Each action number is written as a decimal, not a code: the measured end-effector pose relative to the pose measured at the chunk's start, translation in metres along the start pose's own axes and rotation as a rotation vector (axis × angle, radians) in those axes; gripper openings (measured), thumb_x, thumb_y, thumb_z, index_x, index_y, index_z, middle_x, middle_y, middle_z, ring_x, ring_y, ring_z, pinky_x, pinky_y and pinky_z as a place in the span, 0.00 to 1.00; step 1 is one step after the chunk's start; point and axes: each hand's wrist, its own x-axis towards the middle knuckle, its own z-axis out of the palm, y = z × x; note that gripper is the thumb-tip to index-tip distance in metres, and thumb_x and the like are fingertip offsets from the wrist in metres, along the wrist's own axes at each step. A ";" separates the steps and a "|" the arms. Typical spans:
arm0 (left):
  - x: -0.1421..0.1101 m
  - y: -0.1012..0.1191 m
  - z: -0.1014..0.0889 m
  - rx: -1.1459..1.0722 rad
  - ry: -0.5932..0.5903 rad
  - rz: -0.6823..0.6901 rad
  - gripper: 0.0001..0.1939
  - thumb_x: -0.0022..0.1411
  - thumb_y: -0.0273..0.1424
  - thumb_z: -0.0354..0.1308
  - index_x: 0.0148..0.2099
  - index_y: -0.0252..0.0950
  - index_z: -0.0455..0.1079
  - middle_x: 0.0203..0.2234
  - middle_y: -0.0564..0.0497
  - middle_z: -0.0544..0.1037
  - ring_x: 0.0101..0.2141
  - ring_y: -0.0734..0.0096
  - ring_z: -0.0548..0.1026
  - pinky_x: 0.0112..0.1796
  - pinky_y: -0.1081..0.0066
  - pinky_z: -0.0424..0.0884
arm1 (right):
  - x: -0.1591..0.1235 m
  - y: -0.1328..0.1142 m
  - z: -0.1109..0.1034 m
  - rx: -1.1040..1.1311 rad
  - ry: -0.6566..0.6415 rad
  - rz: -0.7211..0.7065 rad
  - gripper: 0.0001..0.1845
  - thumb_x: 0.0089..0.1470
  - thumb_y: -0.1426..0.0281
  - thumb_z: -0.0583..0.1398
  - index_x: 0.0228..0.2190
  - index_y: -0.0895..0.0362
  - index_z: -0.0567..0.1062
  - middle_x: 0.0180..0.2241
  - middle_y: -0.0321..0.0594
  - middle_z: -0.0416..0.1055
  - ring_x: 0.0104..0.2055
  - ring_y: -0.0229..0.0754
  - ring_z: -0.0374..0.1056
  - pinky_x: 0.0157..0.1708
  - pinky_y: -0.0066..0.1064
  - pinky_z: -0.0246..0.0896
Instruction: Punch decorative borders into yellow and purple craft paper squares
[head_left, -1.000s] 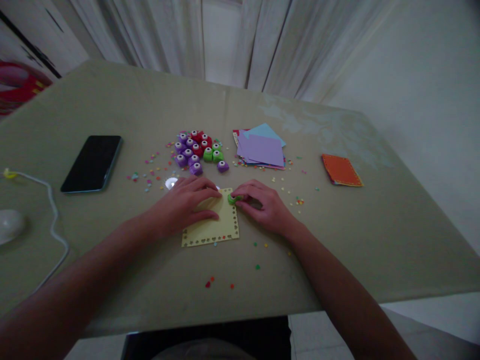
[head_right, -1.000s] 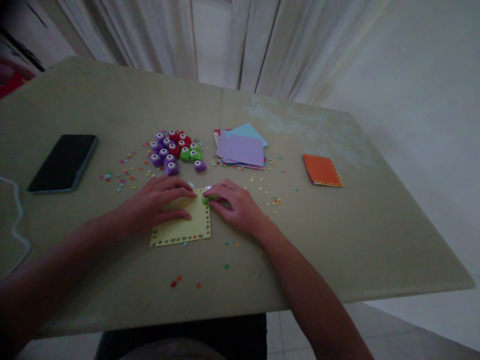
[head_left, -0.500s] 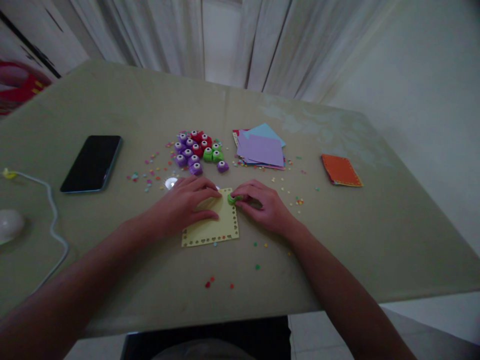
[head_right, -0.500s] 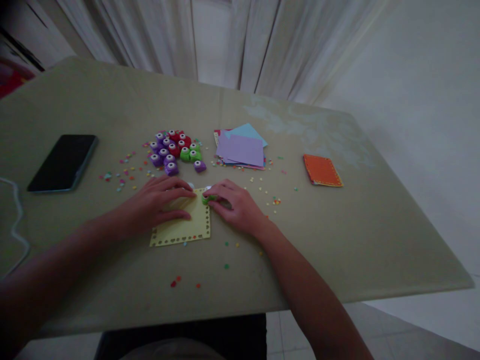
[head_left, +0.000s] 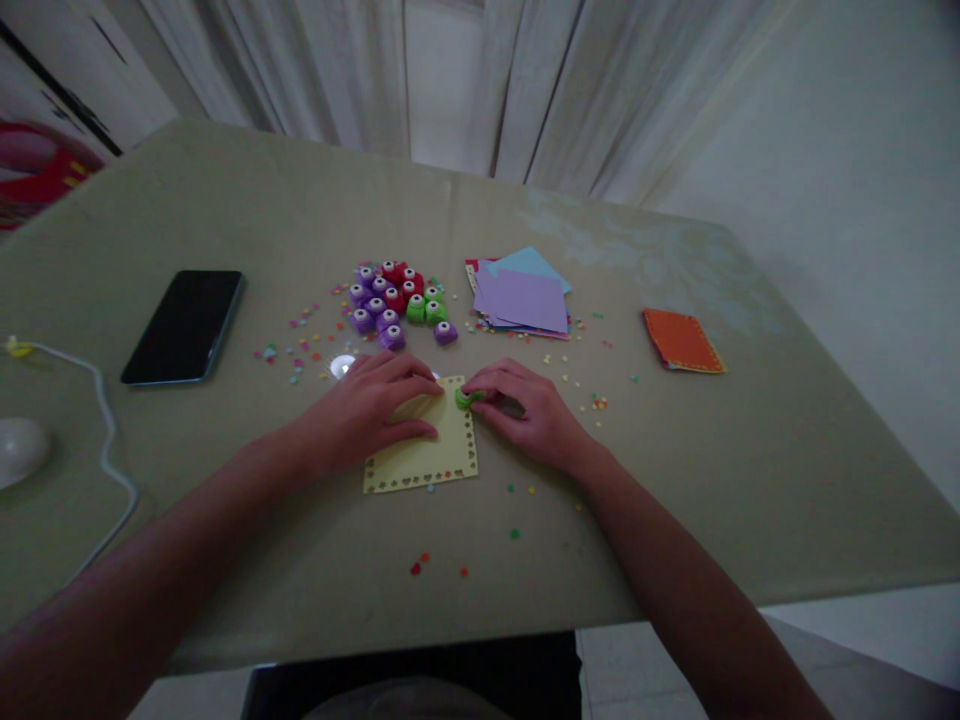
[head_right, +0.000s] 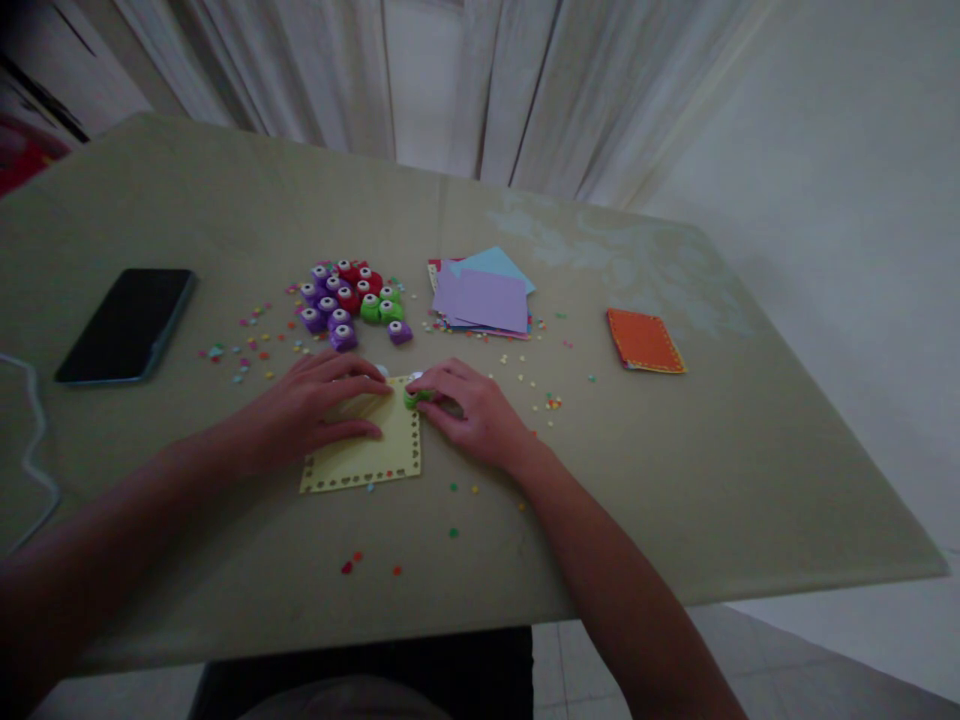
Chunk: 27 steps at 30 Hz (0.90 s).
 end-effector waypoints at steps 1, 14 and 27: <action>0.000 0.000 0.000 -0.002 0.001 0.000 0.22 0.72 0.51 0.64 0.57 0.43 0.79 0.53 0.45 0.80 0.52 0.51 0.75 0.53 0.56 0.68 | 0.000 0.000 0.000 -0.001 0.002 -0.004 0.09 0.69 0.72 0.63 0.49 0.53 0.80 0.48 0.45 0.78 0.48 0.44 0.75 0.50 0.36 0.73; -0.001 -0.001 0.001 0.016 0.007 0.015 0.22 0.73 0.51 0.62 0.58 0.42 0.79 0.53 0.45 0.79 0.52 0.52 0.75 0.53 0.56 0.67 | 0.000 0.000 0.000 0.002 0.007 -0.006 0.09 0.69 0.72 0.63 0.49 0.53 0.81 0.48 0.44 0.78 0.47 0.43 0.76 0.49 0.36 0.73; 0.005 0.027 0.014 0.012 0.183 0.034 0.24 0.81 0.43 0.52 0.71 0.40 0.66 0.63 0.43 0.78 0.60 0.54 0.74 0.60 0.55 0.66 | 0.000 0.001 0.001 -0.010 0.018 -0.034 0.07 0.68 0.76 0.63 0.46 0.55 0.79 0.47 0.45 0.78 0.49 0.44 0.75 0.51 0.35 0.71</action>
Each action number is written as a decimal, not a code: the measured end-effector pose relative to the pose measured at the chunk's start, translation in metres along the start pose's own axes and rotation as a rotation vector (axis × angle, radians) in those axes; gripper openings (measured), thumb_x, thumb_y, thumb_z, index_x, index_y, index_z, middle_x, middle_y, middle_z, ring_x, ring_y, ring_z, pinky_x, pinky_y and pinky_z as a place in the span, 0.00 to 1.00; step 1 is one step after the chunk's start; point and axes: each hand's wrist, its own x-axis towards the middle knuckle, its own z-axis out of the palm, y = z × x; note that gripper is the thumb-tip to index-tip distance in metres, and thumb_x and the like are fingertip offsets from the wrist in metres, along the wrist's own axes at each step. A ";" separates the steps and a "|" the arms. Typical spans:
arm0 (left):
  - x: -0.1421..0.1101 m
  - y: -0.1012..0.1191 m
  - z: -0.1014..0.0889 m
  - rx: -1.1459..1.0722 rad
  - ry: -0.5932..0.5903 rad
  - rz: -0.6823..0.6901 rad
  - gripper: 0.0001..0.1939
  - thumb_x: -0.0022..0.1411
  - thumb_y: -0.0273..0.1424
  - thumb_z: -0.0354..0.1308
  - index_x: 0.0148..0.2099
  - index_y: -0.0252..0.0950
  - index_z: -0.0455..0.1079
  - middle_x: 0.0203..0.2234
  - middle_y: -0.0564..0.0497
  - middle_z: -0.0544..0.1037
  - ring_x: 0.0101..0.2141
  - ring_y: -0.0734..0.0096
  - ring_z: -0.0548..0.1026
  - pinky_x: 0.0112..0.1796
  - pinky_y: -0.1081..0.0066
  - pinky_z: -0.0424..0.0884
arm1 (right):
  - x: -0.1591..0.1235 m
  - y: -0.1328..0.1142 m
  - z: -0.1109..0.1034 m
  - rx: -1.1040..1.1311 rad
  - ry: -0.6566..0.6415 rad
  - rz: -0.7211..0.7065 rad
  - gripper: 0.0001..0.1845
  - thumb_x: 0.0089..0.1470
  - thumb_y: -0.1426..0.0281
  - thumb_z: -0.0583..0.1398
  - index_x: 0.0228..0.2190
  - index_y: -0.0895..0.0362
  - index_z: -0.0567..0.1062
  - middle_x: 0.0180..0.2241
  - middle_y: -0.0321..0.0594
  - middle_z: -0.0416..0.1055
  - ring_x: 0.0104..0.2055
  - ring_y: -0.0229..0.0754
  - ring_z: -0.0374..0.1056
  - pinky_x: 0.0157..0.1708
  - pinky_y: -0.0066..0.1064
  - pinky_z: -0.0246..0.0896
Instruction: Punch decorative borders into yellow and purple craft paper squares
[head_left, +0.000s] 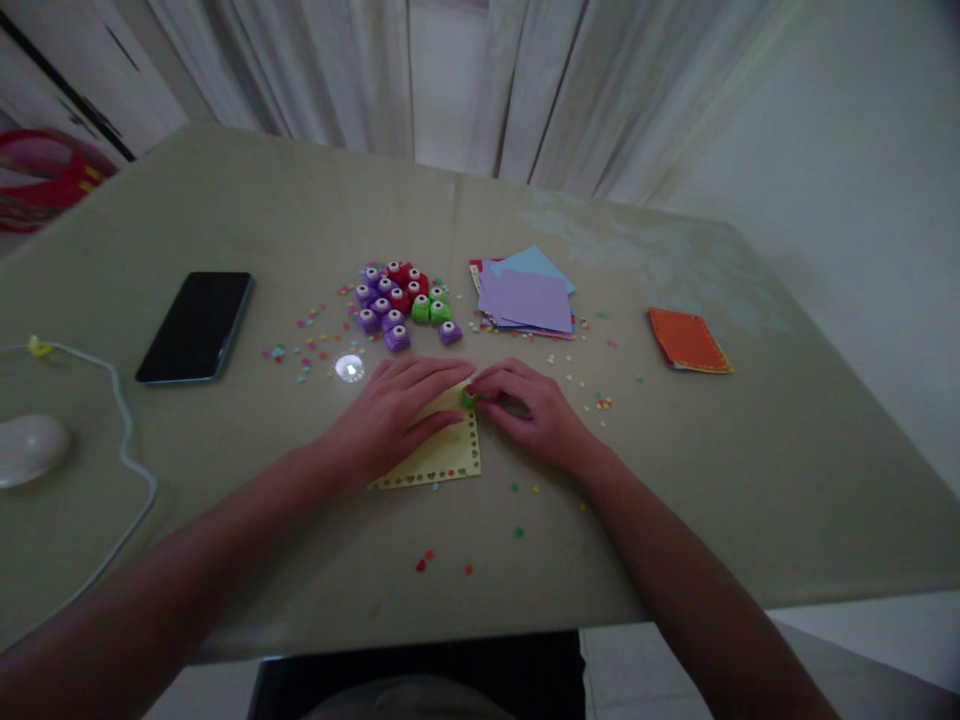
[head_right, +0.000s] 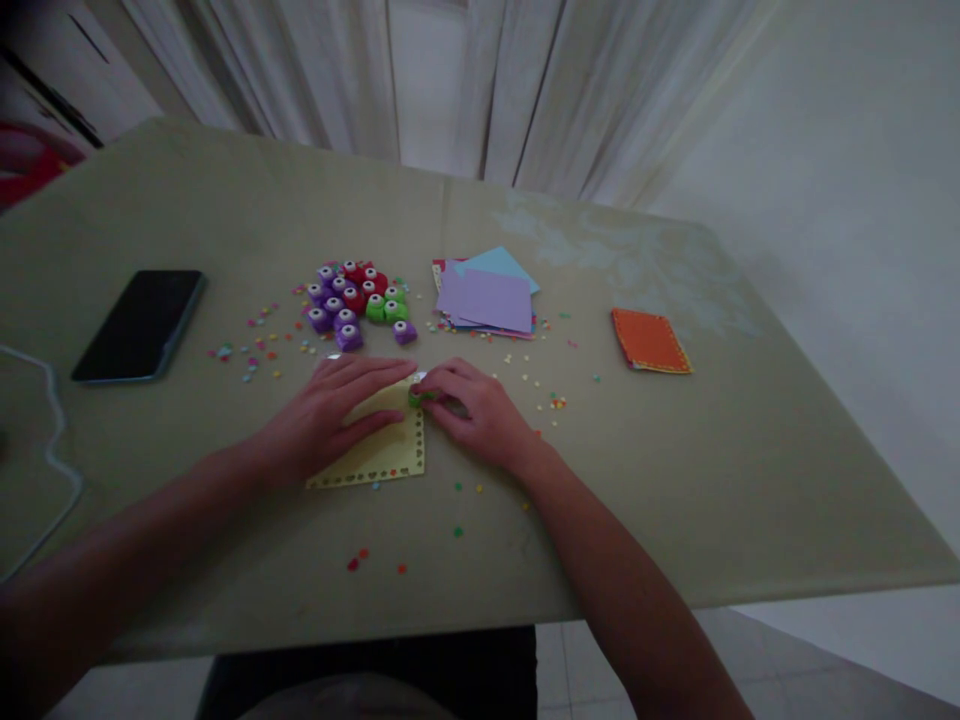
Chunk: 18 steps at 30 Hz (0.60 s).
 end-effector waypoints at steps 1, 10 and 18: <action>0.000 0.002 0.002 -0.007 -0.006 0.010 0.24 0.81 0.42 0.52 0.72 0.40 0.66 0.62 0.43 0.79 0.60 0.55 0.75 0.59 0.55 0.67 | 0.000 0.000 0.000 -0.001 0.002 -0.007 0.07 0.67 0.76 0.63 0.44 0.55 0.79 0.47 0.44 0.78 0.49 0.44 0.75 0.51 0.35 0.71; 0.003 0.008 0.008 -0.002 -0.024 0.046 0.20 0.80 0.35 0.54 0.69 0.41 0.70 0.56 0.43 0.83 0.54 0.55 0.80 0.54 0.55 0.71 | -0.001 0.000 0.004 -0.143 0.018 -0.038 0.07 0.64 0.76 0.62 0.41 0.54 0.79 0.48 0.46 0.74 0.50 0.47 0.73 0.53 0.39 0.70; 0.002 0.015 0.010 0.094 -0.045 0.008 0.20 0.79 0.32 0.55 0.68 0.36 0.71 0.59 0.39 0.82 0.55 0.51 0.81 0.54 0.53 0.72 | -0.006 -0.003 0.012 -0.298 0.032 -0.047 0.09 0.63 0.75 0.63 0.45 0.55 0.80 0.50 0.49 0.74 0.50 0.50 0.72 0.52 0.41 0.71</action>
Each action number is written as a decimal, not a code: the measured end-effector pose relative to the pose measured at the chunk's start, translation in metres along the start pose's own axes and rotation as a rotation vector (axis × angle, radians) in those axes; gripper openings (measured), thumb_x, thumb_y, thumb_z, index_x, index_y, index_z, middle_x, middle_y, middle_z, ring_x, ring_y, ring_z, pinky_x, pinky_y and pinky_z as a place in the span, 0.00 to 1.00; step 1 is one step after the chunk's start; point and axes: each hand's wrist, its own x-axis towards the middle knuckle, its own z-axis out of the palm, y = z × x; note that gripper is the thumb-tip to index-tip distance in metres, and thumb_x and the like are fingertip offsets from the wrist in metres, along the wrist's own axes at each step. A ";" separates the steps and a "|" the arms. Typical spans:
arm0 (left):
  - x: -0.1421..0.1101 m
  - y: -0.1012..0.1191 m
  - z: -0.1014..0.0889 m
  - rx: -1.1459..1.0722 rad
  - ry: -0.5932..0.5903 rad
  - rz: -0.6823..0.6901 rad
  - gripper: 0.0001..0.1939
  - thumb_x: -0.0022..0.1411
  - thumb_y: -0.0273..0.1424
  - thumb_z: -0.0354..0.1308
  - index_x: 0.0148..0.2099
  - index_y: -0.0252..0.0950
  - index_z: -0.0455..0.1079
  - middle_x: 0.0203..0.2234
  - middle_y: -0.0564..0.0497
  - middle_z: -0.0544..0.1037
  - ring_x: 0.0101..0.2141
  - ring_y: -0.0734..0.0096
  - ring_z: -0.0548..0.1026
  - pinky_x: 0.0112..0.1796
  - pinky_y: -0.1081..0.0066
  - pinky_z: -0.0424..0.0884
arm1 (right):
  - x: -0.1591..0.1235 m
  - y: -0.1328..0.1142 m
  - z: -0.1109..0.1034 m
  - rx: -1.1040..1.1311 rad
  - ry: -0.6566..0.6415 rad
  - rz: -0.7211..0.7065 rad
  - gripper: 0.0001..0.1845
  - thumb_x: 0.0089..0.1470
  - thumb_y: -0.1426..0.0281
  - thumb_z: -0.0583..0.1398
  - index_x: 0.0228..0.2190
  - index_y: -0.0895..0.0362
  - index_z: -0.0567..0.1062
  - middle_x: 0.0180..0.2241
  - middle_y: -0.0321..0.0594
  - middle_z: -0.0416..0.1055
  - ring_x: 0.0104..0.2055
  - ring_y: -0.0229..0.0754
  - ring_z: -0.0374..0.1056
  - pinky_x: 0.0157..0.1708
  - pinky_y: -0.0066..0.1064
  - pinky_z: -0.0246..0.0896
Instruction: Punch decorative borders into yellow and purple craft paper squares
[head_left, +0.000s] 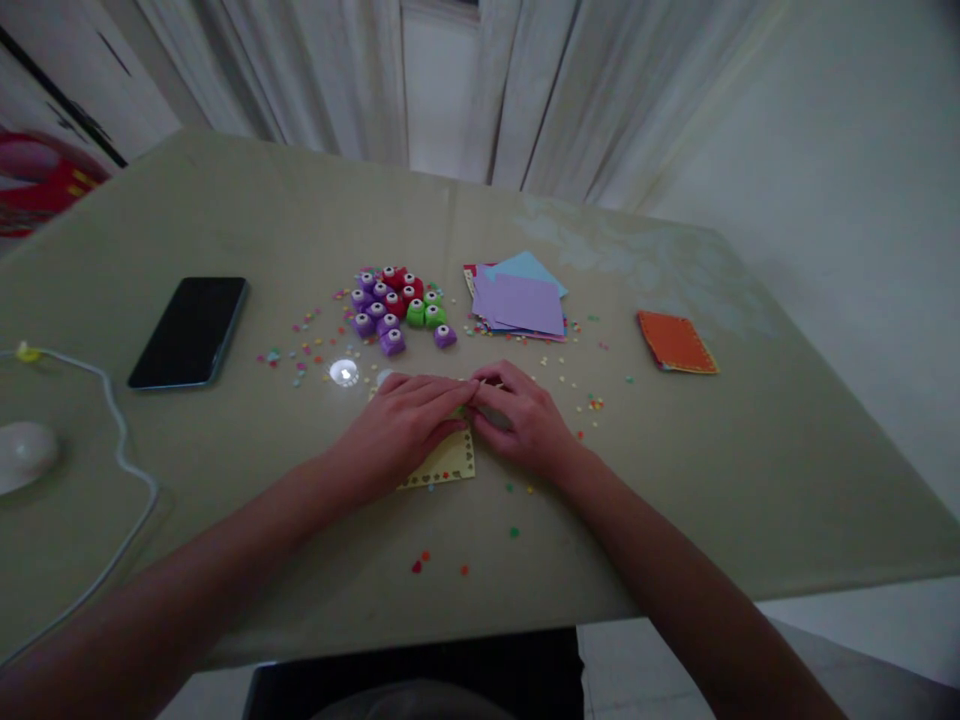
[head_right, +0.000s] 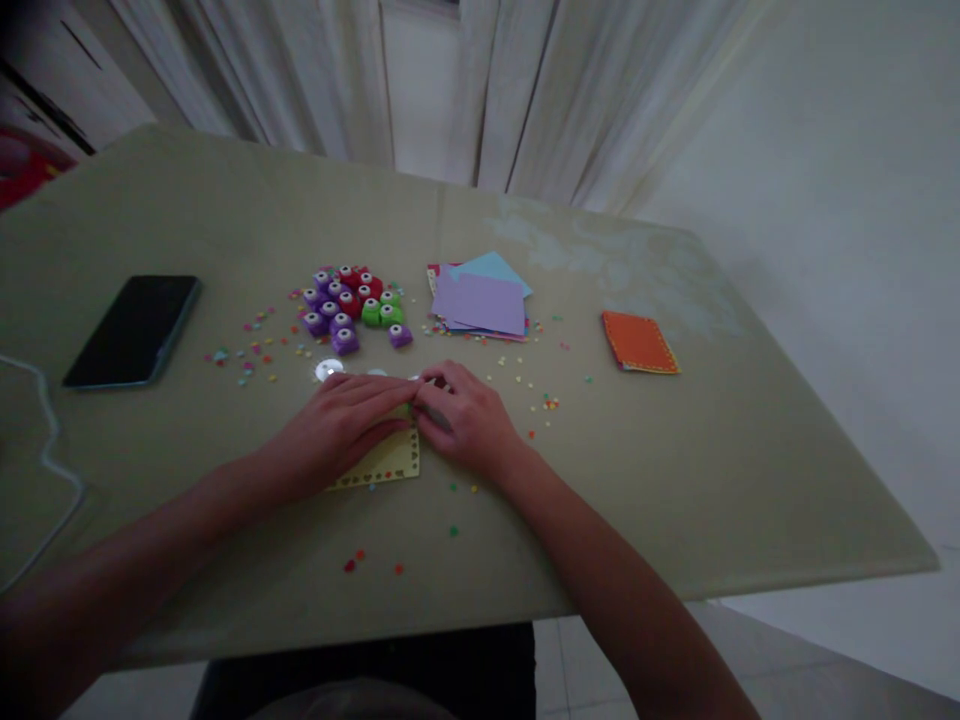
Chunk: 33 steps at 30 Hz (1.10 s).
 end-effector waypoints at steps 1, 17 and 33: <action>0.000 0.001 0.001 0.006 0.001 -0.009 0.19 0.79 0.31 0.55 0.68 0.37 0.72 0.60 0.40 0.82 0.56 0.52 0.80 0.54 0.53 0.72 | -0.001 0.000 0.000 -0.004 0.002 0.001 0.10 0.63 0.75 0.63 0.45 0.54 0.80 0.50 0.49 0.74 0.50 0.50 0.72 0.52 0.41 0.71; 0.002 0.005 0.004 0.044 -0.045 0.010 0.23 0.78 0.23 0.52 0.71 0.38 0.69 0.63 0.41 0.79 0.60 0.53 0.78 0.56 0.52 0.73 | -0.003 0.002 0.005 0.024 0.021 0.006 0.09 0.63 0.74 0.63 0.44 0.52 0.80 0.45 0.45 0.75 0.46 0.48 0.73 0.48 0.39 0.72; -0.003 -0.023 -0.007 0.076 -0.096 -0.159 0.32 0.73 0.50 0.60 0.70 0.39 0.67 0.66 0.38 0.74 0.63 0.44 0.71 0.59 0.47 0.65 | 0.004 0.012 0.000 0.162 0.046 0.155 0.10 0.69 0.67 0.65 0.50 0.55 0.78 0.44 0.43 0.78 0.38 0.42 0.74 0.43 0.35 0.71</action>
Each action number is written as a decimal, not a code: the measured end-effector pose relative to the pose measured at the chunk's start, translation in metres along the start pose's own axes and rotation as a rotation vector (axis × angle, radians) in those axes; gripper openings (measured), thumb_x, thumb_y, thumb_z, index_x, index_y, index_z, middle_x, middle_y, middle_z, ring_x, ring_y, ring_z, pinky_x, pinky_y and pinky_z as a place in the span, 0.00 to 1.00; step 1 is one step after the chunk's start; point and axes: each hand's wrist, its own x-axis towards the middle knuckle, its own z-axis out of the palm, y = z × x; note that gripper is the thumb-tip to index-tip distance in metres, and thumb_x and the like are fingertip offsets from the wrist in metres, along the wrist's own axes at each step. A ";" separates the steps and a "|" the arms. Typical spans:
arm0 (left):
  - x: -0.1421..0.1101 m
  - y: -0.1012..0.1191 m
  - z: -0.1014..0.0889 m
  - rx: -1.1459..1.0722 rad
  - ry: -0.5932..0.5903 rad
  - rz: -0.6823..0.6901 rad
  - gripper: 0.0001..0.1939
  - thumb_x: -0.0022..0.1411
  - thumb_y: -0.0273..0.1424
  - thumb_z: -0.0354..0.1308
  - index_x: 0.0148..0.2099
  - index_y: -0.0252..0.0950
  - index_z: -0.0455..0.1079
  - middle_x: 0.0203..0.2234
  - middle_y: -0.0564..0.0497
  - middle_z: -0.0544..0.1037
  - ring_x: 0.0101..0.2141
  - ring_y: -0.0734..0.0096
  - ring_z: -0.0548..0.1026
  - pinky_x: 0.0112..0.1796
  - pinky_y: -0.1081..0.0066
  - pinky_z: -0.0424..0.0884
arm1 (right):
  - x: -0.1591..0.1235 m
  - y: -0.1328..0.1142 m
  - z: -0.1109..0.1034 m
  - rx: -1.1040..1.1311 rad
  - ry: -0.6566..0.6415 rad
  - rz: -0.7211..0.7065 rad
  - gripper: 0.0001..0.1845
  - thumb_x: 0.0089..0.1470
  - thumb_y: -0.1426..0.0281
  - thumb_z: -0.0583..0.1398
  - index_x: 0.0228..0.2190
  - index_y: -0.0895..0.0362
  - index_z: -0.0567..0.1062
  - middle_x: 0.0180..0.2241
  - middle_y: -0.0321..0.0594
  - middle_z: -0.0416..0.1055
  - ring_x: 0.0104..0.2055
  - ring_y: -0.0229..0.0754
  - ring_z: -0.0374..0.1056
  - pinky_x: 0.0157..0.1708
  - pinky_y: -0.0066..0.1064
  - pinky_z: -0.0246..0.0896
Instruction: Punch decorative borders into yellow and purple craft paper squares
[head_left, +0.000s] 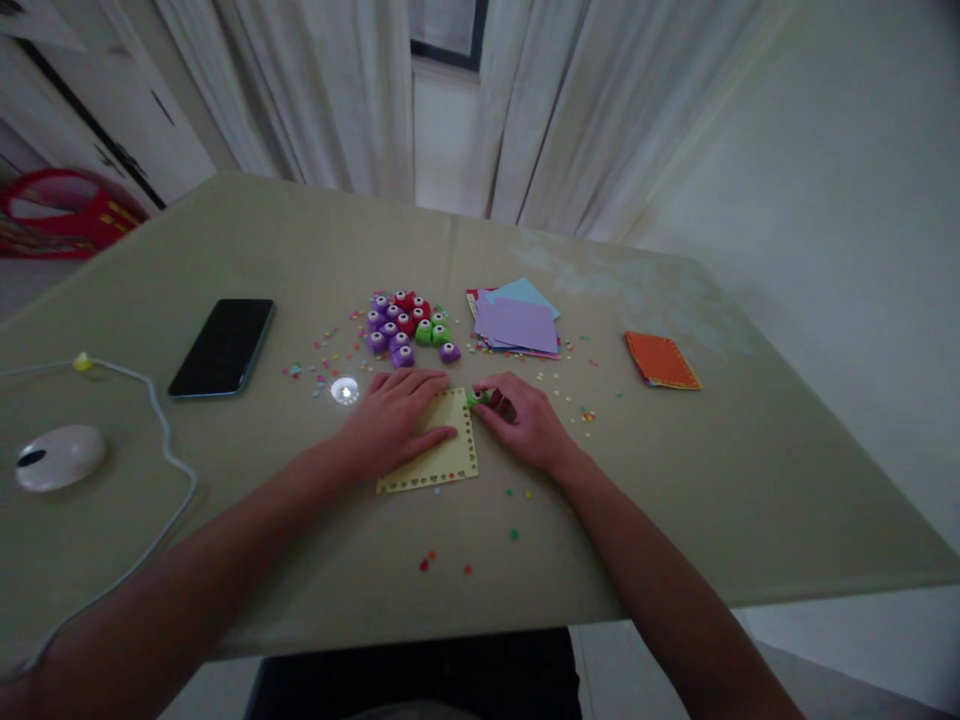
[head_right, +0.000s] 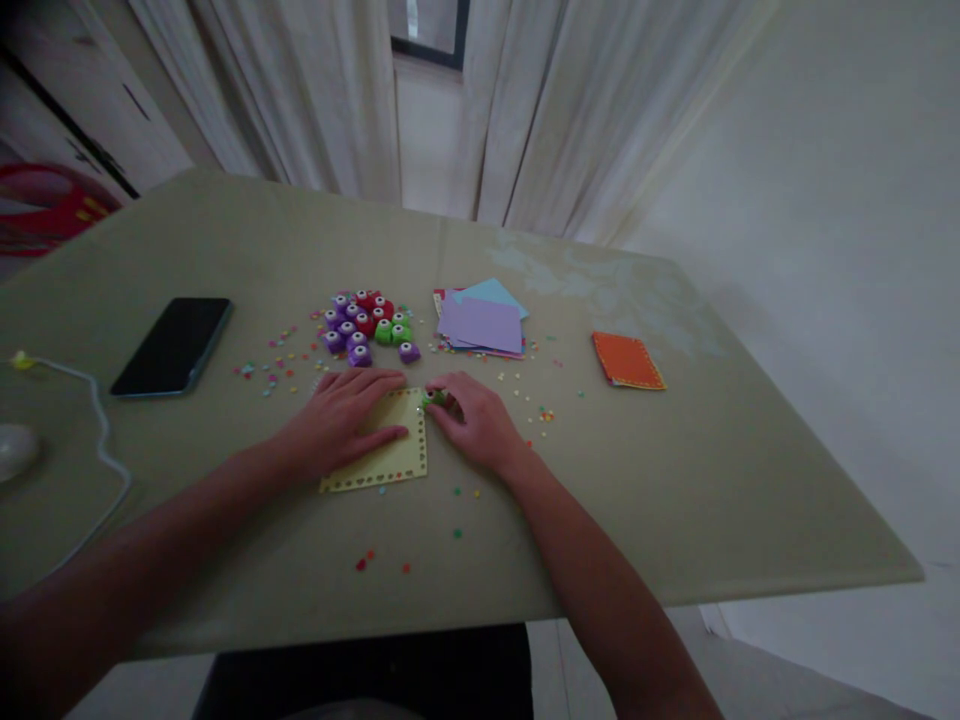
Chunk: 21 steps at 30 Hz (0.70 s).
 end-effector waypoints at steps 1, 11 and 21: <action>0.000 0.000 0.001 -0.005 0.003 0.001 0.32 0.73 0.50 0.60 0.70 0.39 0.67 0.66 0.38 0.74 0.63 0.44 0.71 0.59 0.47 0.64 | 0.000 0.001 0.000 0.006 0.003 0.005 0.11 0.68 0.67 0.65 0.51 0.55 0.78 0.45 0.43 0.78 0.37 0.41 0.74 0.42 0.35 0.71; -0.001 -0.001 0.004 -0.007 0.005 0.006 0.31 0.75 0.51 0.58 0.70 0.38 0.67 0.67 0.38 0.73 0.63 0.44 0.70 0.60 0.46 0.64 | 0.001 0.003 0.000 0.026 -0.023 -0.017 0.13 0.69 0.68 0.64 0.53 0.56 0.79 0.47 0.45 0.78 0.40 0.42 0.74 0.44 0.35 0.71; 0.000 0.000 0.002 -0.026 0.002 -0.007 0.30 0.74 0.50 0.59 0.70 0.41 0.69 0.66 0.39 0.74 0.62 0.43 0.70 0.61 0.45 0.64 | 0.001 0.001 -0.001 0.038 -0.034 -0.006 0.12 0.69 0.69 0.64 0.53 0.55 0.80 0.47 0.45 0.78 0.39 0.41 0.73 0.43 0.34 0.72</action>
